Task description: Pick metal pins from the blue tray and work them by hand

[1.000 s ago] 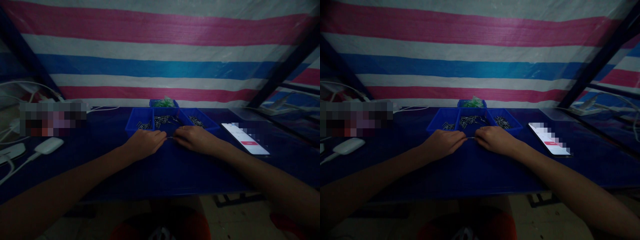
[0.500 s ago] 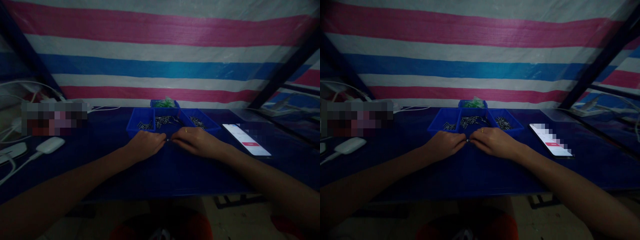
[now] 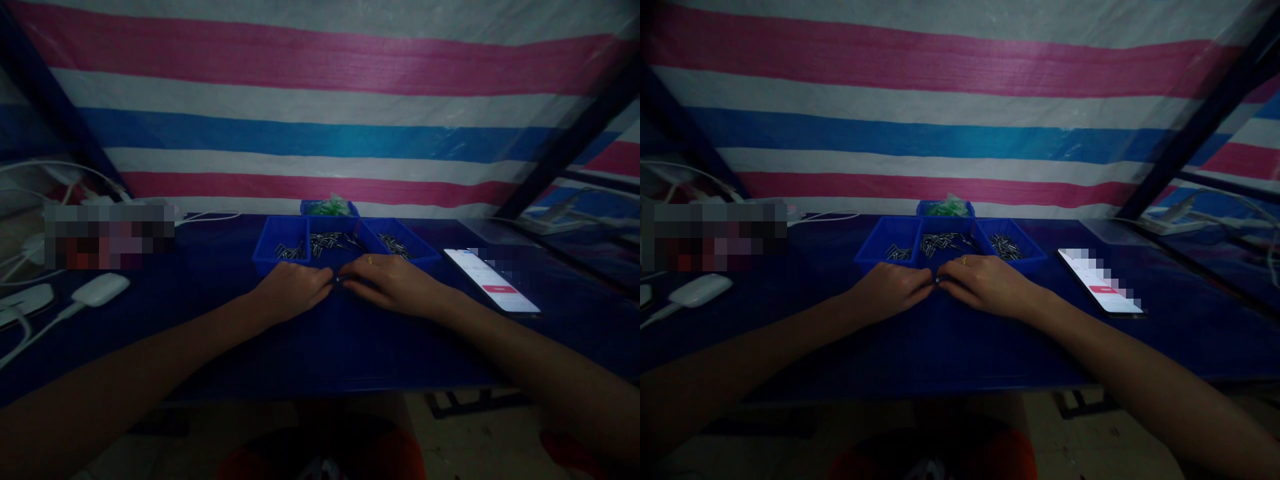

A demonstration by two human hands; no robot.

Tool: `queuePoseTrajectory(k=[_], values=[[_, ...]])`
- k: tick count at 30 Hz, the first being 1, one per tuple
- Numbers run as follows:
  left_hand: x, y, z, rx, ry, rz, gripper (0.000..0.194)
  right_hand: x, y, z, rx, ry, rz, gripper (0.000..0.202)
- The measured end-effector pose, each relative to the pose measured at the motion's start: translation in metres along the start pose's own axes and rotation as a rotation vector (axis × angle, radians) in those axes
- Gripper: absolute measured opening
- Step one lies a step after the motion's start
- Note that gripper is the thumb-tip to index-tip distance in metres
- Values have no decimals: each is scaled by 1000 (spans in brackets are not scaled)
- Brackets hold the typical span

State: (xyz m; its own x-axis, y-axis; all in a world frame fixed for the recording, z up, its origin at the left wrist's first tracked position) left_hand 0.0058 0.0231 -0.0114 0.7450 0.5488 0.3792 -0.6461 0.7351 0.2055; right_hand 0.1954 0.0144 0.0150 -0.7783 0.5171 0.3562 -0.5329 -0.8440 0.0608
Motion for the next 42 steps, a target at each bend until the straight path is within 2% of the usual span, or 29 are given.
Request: queuePoseTrajectory(k=[8, 17, 22, 29, 34, 42], values=[[0, 0, 1, 1, -4, 16, 22, 2, -1, 1, -38, -22, -39, 26], [0, 1, -2, -27, 26, 33, 26, 0, 2, 2, 8, 51, 20, 24], [0, 1, -1, 4, 28, 35, 26, 0, 1, 2, 3, 42, 27, 23], [1, -1, 4, 34, 25, 38, 24, 1, -3, 2, -68, -11, -56, 25], [0, -2, 7, -6, -38, 74, 25, 1, -7, 1, -119, -8, -122, 24], [1, -1, 7, -40, -37, 99, 22, 1, -8, -1, -132, -12, -140, 23]])
Point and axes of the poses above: each hand's wrist, its own x-axis towards the middle knuckle, its own z-axis out of the back of the hand, y = z × x, the point moved 1 cm from there along x, towards the middle knuckle, and after that the axes turned 3 degrees about -y, right-handed, at the moved point
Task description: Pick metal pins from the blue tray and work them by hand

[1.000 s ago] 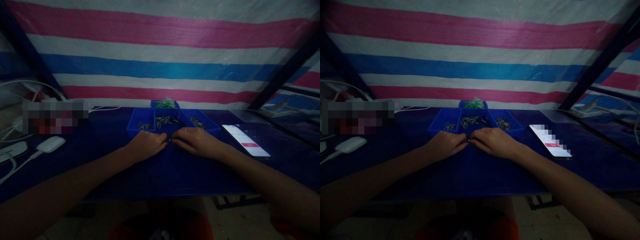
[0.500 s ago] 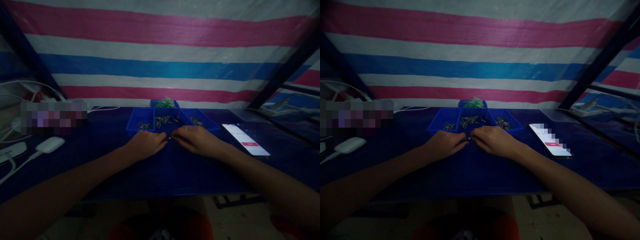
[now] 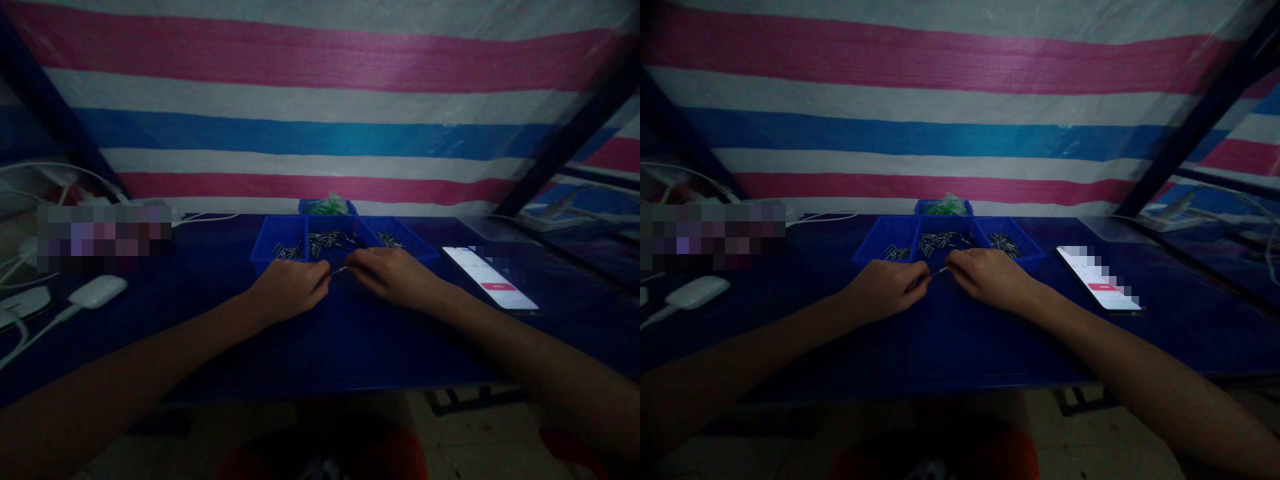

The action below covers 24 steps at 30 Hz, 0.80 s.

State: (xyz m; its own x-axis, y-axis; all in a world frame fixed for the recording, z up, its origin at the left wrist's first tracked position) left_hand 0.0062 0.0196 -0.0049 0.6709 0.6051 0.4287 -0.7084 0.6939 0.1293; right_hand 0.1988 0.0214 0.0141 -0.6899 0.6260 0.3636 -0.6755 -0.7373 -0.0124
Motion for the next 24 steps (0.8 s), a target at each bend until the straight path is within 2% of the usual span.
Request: queuePoseTrajectory(k=[5, 13, 17, 24], values=[[-1, 0, -1, -25, -47, -4, 21, 0, -2, -1, 10, 52, -11, 20], [-2, -2, 1, -31, -72, -112, 20, 0, 3, -7, 53, 199, 43, 10], [-2, -1, 0, 1, -45, -102, 19, 0, 2, -7, 57, 194, 23, 8], [0, 5, -4, 76, 42, -7, 19, 1, 1, -2, 28, 121, -36, 13]])
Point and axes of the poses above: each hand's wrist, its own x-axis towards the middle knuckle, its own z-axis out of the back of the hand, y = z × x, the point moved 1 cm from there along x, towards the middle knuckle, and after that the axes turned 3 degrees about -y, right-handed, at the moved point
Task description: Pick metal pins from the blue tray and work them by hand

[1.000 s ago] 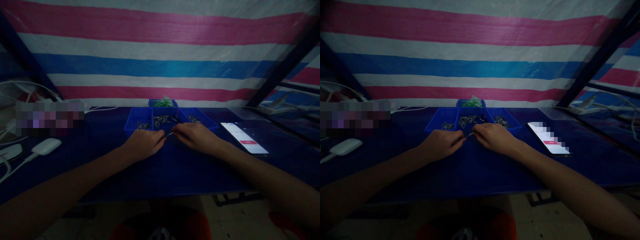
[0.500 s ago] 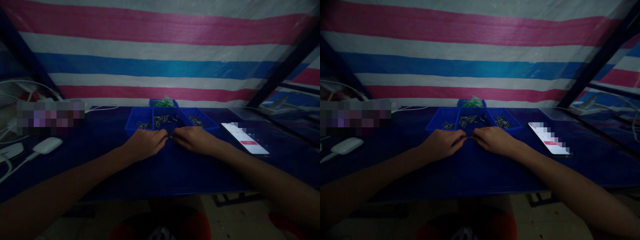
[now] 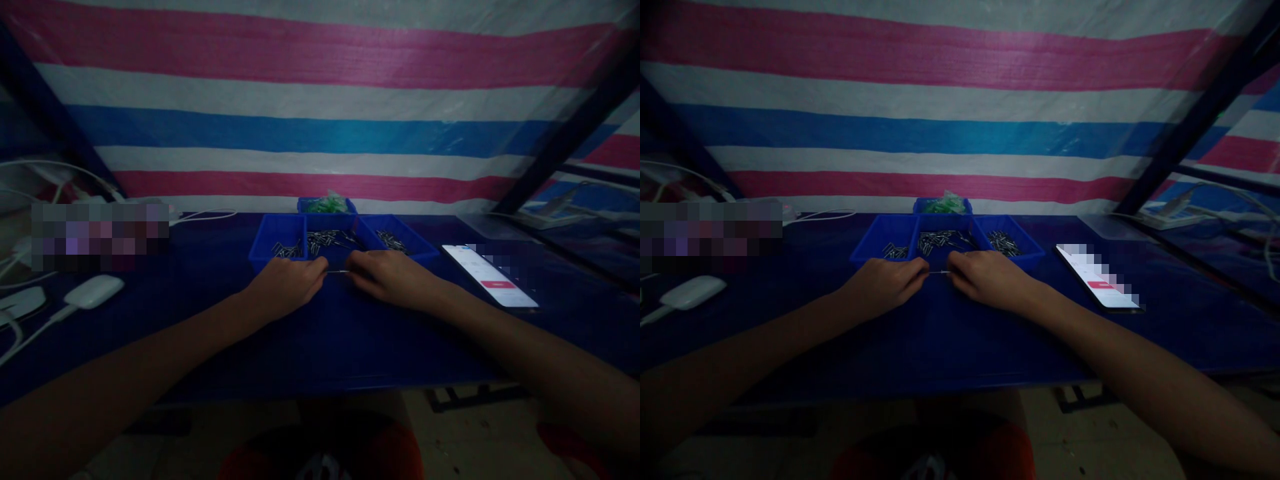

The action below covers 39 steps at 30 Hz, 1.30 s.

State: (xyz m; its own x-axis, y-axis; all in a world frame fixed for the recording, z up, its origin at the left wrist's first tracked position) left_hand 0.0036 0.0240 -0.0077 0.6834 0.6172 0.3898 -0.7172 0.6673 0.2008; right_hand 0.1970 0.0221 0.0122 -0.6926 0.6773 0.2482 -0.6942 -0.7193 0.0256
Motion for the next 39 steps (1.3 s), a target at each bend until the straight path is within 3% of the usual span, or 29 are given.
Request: queuePoseTrajectory(k=[15, 32, 39], values=[[0, -6, 2, -38, 66, -71, 20, -1, 5, 4, 49, -82, 70, 24], [-1, -4, 3, -32, 30, -50, 19, 1, 0, 3, -44, -39, -25, 27], [0, -4, 3, -32, 32, -43, 20, 0, 0, 1, -2, -32, 25, 21]])
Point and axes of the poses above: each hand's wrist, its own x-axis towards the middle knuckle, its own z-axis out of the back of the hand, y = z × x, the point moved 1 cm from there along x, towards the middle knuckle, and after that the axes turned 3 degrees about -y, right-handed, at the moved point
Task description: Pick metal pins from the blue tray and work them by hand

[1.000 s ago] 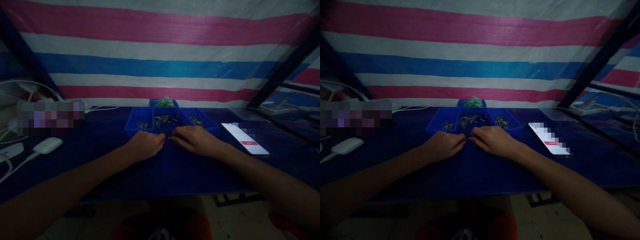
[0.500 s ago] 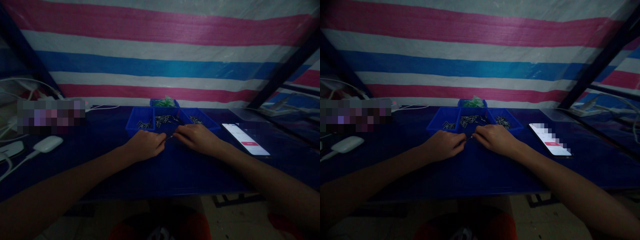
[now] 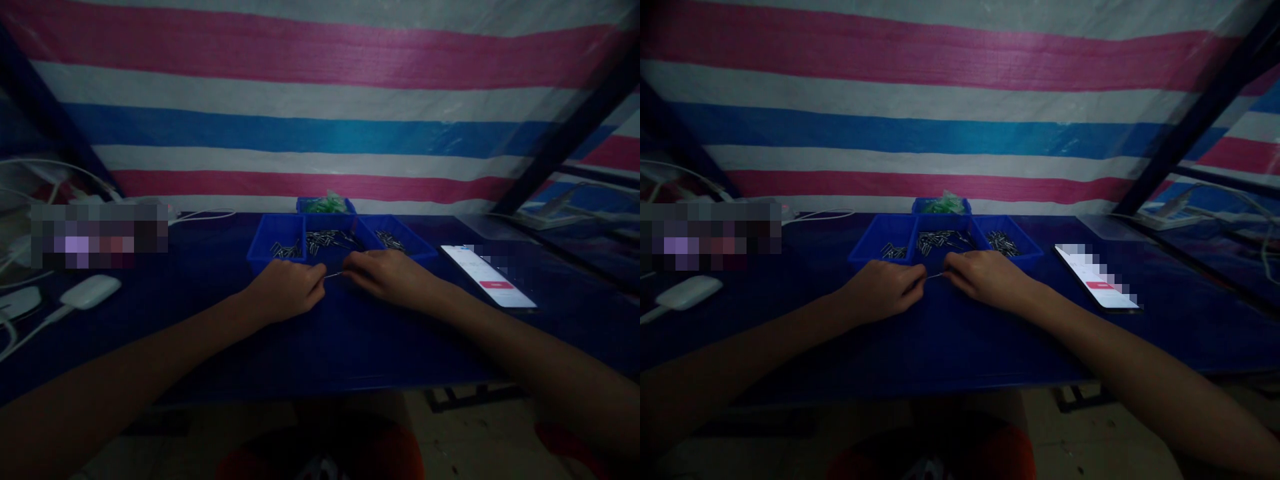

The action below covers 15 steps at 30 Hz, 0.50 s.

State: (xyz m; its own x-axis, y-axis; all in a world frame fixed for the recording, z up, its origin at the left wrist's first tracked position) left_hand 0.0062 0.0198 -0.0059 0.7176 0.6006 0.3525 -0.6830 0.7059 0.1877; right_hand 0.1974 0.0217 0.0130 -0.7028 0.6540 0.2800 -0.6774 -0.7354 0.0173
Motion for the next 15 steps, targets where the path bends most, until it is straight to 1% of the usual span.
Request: queuePoseTrajectory(k=[8, 12, 15], values=[[0, 1, 0, 20, 27, 24, 21, 0, 0, -2, 27, 51, 17, 19], [0, 0, 0, 13, 11, 42, 23, 0, -1, -3, 24, 72, 42, 17], [0, 0, 1, -22, -5, 51, 25, 0, -1, -3, 11, 65, 57, 17]])
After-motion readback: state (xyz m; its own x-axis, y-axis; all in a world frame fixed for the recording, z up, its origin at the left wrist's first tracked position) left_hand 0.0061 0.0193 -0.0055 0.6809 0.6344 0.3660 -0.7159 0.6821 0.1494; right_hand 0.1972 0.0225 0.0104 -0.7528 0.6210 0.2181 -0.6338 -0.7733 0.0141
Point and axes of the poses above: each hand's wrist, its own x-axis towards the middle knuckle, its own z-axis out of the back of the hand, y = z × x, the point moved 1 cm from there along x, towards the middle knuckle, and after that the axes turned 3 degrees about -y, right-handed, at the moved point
